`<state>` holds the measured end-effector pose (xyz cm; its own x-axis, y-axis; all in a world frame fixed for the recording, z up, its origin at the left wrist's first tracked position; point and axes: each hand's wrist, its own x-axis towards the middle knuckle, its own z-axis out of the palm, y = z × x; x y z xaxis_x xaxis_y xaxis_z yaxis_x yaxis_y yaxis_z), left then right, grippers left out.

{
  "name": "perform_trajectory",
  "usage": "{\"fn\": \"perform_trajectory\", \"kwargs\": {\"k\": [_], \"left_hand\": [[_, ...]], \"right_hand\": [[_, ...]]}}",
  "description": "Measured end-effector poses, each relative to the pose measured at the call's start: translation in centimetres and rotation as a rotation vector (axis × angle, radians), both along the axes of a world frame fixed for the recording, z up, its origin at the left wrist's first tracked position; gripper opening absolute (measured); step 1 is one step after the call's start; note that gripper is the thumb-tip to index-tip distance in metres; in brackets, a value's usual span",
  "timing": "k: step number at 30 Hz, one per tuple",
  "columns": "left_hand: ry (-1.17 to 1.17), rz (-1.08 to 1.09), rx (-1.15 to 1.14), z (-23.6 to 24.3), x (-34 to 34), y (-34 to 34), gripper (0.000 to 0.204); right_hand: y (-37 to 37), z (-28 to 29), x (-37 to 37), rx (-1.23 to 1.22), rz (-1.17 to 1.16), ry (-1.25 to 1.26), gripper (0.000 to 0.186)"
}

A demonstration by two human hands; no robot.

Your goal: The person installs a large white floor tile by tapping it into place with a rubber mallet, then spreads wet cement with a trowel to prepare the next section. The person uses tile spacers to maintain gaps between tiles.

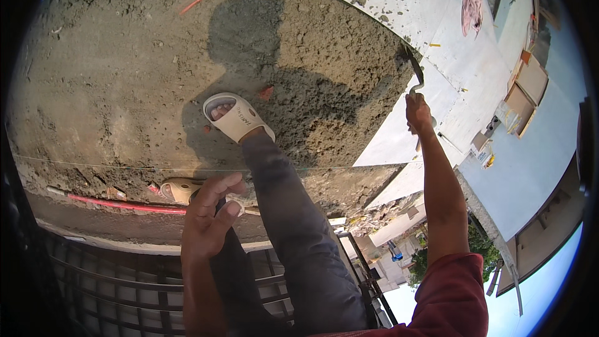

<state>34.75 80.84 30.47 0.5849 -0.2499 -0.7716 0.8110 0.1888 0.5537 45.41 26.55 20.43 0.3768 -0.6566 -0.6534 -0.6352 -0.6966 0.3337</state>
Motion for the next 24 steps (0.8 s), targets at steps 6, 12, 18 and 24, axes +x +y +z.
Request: {"fn": "perform_trajectory", "kwargs": {"k": [6, 12, 18, 24], "left_hand": [[-0.707, 0.334, -0.433, 16.5, 11.3, 6.6, 0.036], [-0.645, 0.179, -0.256, 30.1, 13.9, 10.1, 0.016], [-0.876, 0.356, -0.284, 36.4, 8.1, 13.5, 0.017], [-0.925, 0.289, -0.56, 33.7, 7.7, 21.7, 0.042]], "right_hand": [[8.4, 4.8, -15.5, 0.145, 0.044, -0.264, 0.047], [18.0, 6.9, -23.7, 0.218, -0.003, -0.351, 0.05], [24.0, 9.5, -22.3, 0.375, 0.148, -0.354, 0.052], [29.0, 12.0, -17.5, 0.447, 0.204, -0.218, 0.049]]}}
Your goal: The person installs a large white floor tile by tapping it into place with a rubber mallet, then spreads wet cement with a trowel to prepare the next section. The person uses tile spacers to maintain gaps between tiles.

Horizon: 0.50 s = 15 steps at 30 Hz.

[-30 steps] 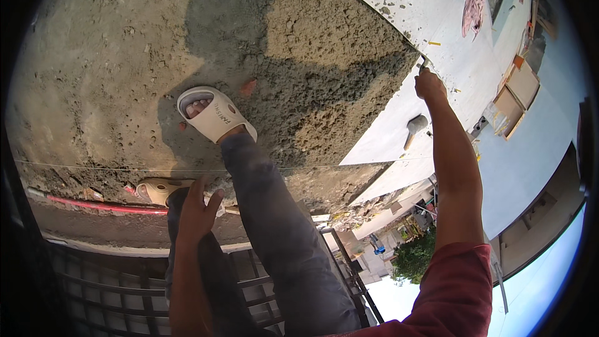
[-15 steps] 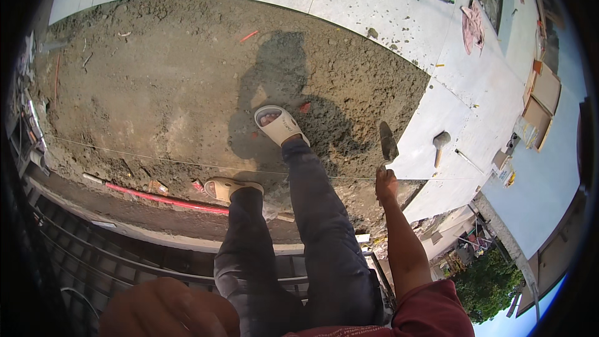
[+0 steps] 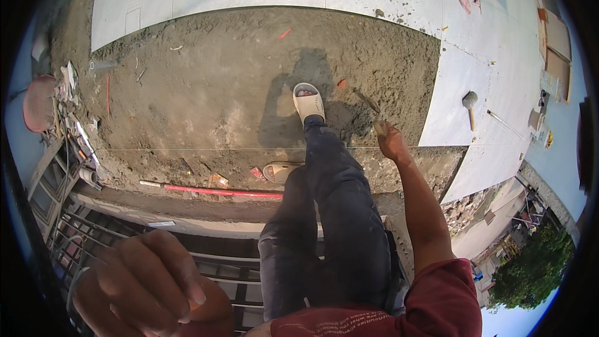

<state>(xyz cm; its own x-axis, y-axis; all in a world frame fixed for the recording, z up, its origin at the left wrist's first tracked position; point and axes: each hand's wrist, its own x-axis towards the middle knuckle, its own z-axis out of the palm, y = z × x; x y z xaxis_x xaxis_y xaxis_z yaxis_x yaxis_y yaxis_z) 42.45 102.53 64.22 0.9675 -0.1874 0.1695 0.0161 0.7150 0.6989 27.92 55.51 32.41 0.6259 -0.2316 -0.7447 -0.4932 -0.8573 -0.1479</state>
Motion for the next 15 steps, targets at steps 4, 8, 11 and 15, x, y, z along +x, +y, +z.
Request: {"fn": "perform_trajectory", "kwargs": {"k": [4, 8, 11, 15], "left_hand": [[0.434, -0.107, 0.938, -7.7, -0.4, -1.1, 0.043], [0.705, -0.453, 1.367, -15.0, -1.0, -1.7, 0.042], [0.557, -0.754, 1.649, -17.5, -1.6, -0.5, 0.043], [0.458, -0.842, 1.661, -16.4, -1.8, 1.4, 0.045]], "right_hand": [[3.7, -0.8, 4.9, -0.151, 0.097, 0.106, 0.044], [5.7, -3.2, 11.1, -0.167, 0.208, 0.312, 0.038], [5.6, -2.7, 12.3, -0.101, 0.21, 0.405, 0.036], [5.1, -1.1, 10.0, -0.151, -0.003, 0.331, 0.036]]}}
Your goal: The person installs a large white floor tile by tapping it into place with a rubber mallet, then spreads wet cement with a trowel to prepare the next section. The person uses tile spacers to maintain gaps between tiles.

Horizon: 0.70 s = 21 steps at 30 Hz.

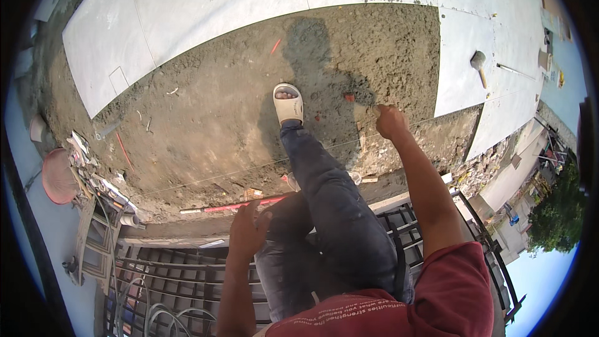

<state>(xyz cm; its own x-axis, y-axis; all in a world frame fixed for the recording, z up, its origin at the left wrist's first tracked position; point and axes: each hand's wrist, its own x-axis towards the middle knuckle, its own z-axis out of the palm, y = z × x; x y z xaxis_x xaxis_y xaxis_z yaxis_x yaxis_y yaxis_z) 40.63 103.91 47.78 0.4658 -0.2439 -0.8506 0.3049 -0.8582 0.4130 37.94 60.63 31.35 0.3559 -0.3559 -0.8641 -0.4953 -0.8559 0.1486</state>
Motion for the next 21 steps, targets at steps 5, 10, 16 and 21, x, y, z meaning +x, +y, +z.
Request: {"fn": "perform_trajectory", "kwargs": {"k": [5, 10, 16, 21], "left_hand": [[-0.083, -0.102, 0.169, 4.0, 1.9, 0.4, 0.051], [-0.178, -0.37, 0.223, 6.1, 2.8, 0.2, 0.06], [0.031, -0.655, 0.33, 2.7, 1.4, -0.8, 0.082], [0.17, -0.871, 0.504, -1.1, 3.9, 0.6, 0.088]], "right_hand": [[1.5, -2.8, -1.3, 0.002, -0.026, 0.008, 0.033], [3.4, -4.9, -4.8, 0.084, -0.116, 0.119, 0.033], [7.3, 1.6, -17.5, -0.05, -0.663, 0.005, 0.043], [13.3, 5.3, -27.1, -0.168, -1.142, 0.121, 0.047]]}}
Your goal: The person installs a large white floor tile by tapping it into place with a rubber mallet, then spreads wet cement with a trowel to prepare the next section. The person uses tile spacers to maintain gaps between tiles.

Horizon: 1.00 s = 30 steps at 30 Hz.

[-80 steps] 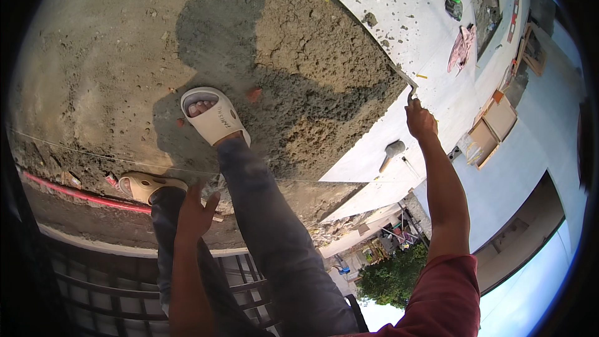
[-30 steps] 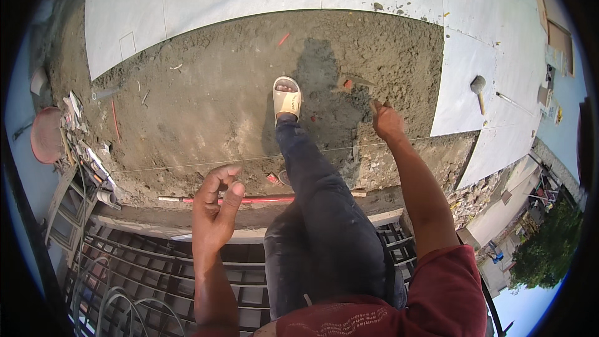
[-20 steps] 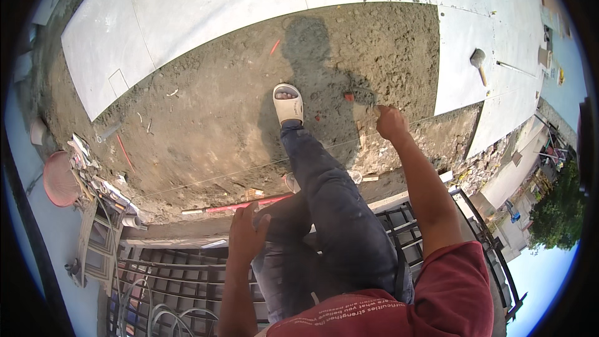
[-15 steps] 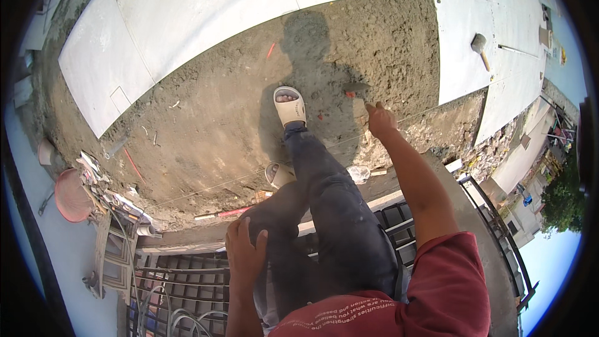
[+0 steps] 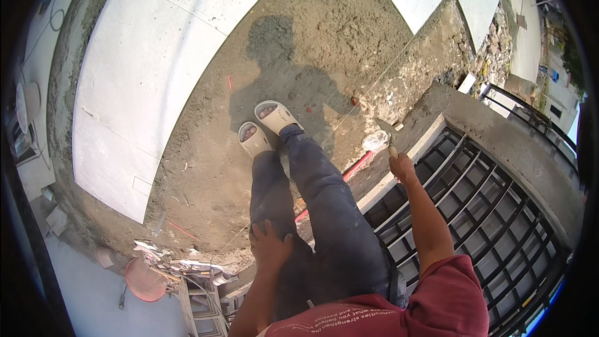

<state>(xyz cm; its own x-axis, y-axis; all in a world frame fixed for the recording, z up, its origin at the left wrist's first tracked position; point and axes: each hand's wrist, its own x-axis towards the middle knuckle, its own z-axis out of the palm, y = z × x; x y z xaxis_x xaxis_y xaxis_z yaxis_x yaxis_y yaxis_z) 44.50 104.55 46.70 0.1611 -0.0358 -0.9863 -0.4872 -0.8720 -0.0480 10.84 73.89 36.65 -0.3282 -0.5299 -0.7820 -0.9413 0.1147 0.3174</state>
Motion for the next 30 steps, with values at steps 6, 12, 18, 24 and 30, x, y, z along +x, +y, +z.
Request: {"fn": "perform_trajectory", "kwargs": {"k": [6, 12, 18, 24, 30], "left_hand": [[-0.001, -0.21, -0.053, -1.7, 0.9, 2.6, 0.087], [-0.002, -0.391, -0.052, -2.4, 1.2, 2.3, 0.084], [-0.023, -0.496, -0.023, -2.9, 0.0, 1.7, 0.083], [-0.088, -0.559, 0.026, -2.7, -3.4, 0.4, 0.084], [-0.163, -0.661, 0.088, -2.8, -6.9, -0.6, 0.083]], "right_hand": [[7.2, -1.7, -2.8, -0.176, -0.129, -0.218, 0.052], [6.9, -9.5, 3.6, -0.234, -0.096, -0.324, 0.053], [4.3, -15.0, 7.4, -0.265, -0.125, -0.306, 0.051], [5.8, -14.1, 7.8, -0.402, -0.403, -0.366, 0.052], [10.4, -14.3, 3.3, -0.569, -0.7, -0.418, 0.054]]}}
